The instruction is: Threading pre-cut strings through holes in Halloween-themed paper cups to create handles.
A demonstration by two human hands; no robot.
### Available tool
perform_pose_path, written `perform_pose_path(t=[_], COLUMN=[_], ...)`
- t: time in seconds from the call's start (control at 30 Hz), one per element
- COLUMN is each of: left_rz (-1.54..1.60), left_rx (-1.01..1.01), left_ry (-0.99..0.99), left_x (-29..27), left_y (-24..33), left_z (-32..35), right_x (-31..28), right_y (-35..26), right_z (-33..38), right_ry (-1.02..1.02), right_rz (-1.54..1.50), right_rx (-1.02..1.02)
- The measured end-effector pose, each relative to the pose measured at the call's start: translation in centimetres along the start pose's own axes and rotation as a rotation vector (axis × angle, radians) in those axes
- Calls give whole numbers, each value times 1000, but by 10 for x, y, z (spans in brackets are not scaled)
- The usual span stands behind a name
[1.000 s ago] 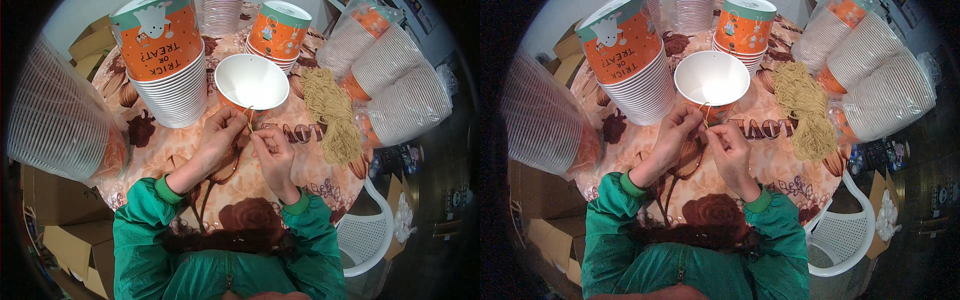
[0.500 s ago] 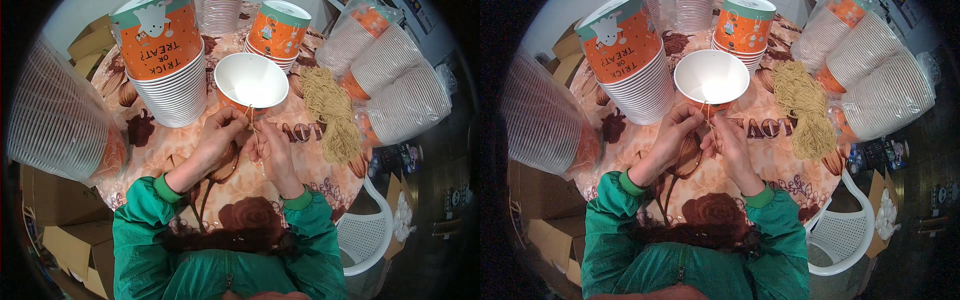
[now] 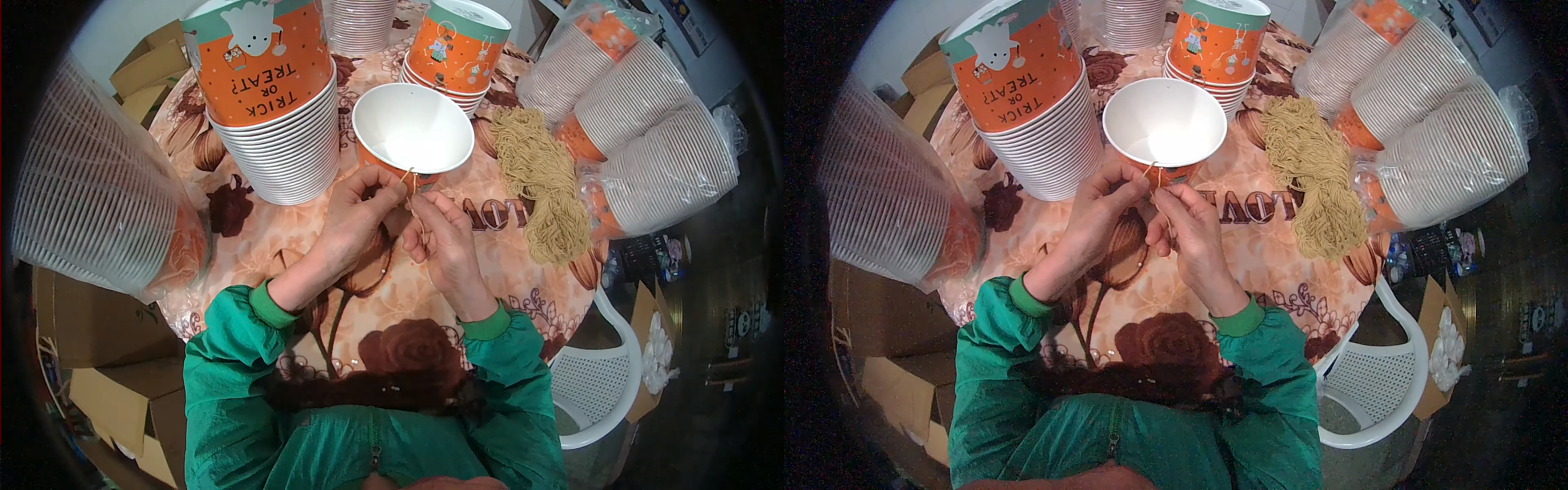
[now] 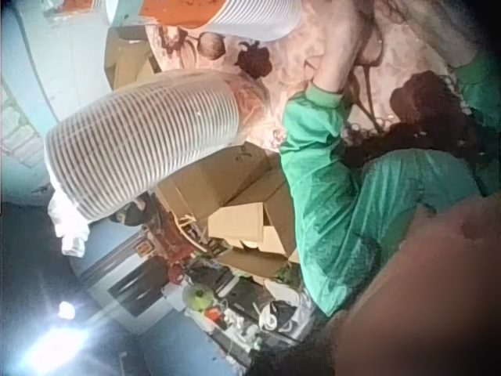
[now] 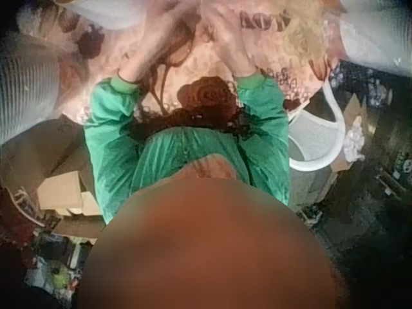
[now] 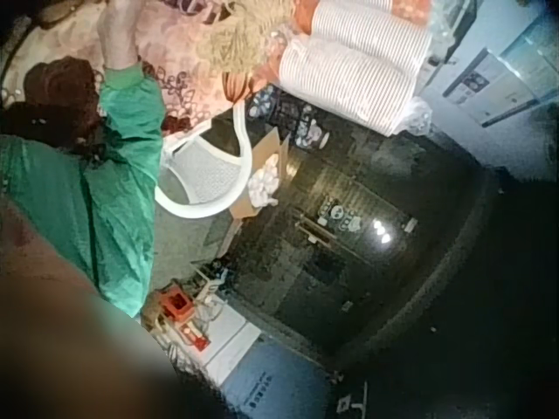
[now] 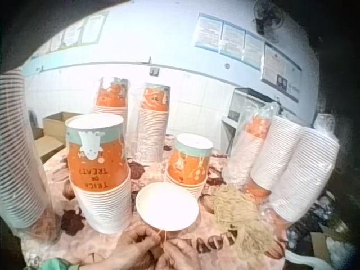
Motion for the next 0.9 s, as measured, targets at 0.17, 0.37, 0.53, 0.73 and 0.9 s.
perform_pose_path(t=[0.17, 0.37, 0.53, 0.73, 0.9], left_rz=[-1, 56, 23, 101, 10], left_rx=[24, -44, -14, -64, -101], left_ry=[-15, -15, 9, -20, -31], left_x=[2, 2, 1, 10, 8], left_y=[3, -2, -2, -8, -15], left_z=[0, 2, 3, 8, 9], right_x=[1, 1, 1, 2, 4], right_y=[1, 1, -2, -4, -6], right_z=[2, 12, 15, 17, 19], right_ry=[-16, -11, 1, 19, 11], right_rz=[-20, 54, 252, 316, 346], right_rx=[21, 13, -82, -151, -192])
Point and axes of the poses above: each hand's wrist, its own z-axis away from the middle knuckle, its own x-axis out of the palm, y = z × x, the point moved 9 cm from there along -z, towards the middle knuckle, and after that the axes turned 1 degree about z, right-handed, at the moved point
